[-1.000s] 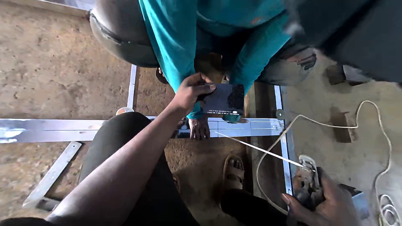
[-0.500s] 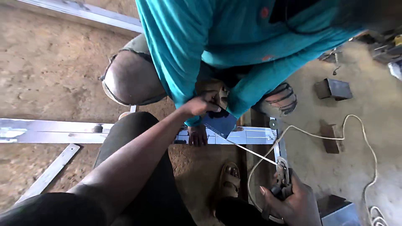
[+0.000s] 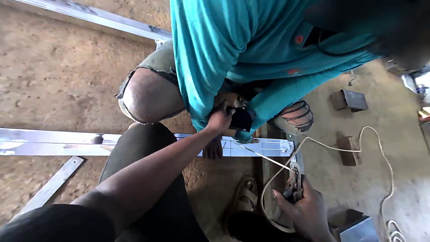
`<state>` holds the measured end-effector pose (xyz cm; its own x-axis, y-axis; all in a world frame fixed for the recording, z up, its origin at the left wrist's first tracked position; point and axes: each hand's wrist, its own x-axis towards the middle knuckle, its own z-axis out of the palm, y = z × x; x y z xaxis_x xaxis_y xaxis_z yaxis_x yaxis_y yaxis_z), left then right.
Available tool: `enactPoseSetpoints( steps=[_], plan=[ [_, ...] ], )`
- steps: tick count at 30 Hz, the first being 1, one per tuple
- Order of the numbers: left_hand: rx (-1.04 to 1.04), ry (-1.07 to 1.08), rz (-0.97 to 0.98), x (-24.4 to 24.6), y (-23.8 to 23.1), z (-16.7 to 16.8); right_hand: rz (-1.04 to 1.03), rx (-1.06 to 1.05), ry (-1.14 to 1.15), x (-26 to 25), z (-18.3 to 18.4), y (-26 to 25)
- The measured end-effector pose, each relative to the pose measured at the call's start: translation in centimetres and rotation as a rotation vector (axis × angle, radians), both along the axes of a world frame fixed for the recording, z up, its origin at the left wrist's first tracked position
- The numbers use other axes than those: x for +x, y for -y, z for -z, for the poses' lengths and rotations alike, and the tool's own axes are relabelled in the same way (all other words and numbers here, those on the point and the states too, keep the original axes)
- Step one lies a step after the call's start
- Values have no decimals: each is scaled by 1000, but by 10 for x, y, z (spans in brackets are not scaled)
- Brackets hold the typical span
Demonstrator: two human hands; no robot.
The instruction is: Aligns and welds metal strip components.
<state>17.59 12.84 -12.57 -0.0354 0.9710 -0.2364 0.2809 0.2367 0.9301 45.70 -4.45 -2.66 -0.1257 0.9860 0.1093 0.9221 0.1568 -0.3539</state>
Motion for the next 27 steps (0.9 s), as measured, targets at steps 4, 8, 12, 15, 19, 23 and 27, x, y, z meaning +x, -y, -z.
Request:
enactPoseSetpoints(
  steps=[4, 8, 12, 15, 19, 23, 27],
  plan=[
    [-9, 51, 14, -3, 0, -2, 11, 14, 6, 1, 1, -3],
    [39, 181, 53, -6, 1, 6, 19, 11, 34, -2, 4, -4],
    [78, 243, 96, -7, 2, 11, 28, -1, 20, -6, 11, -5],
    [90, 291, 114, -7, 2, 13, 35, -10, 16, -5, 12, -7],
    [112, 327, 140, -9, -2, 16, 41, -7, 11, -5, 11, -11],
    [98, 321, 170, -12, -5, 19, 47, -21, 8, -6, 11, -12],
    [94, 334, 191, -13, -6, 20, 51, -26, 2, -6, 13, -14]
  ],
)
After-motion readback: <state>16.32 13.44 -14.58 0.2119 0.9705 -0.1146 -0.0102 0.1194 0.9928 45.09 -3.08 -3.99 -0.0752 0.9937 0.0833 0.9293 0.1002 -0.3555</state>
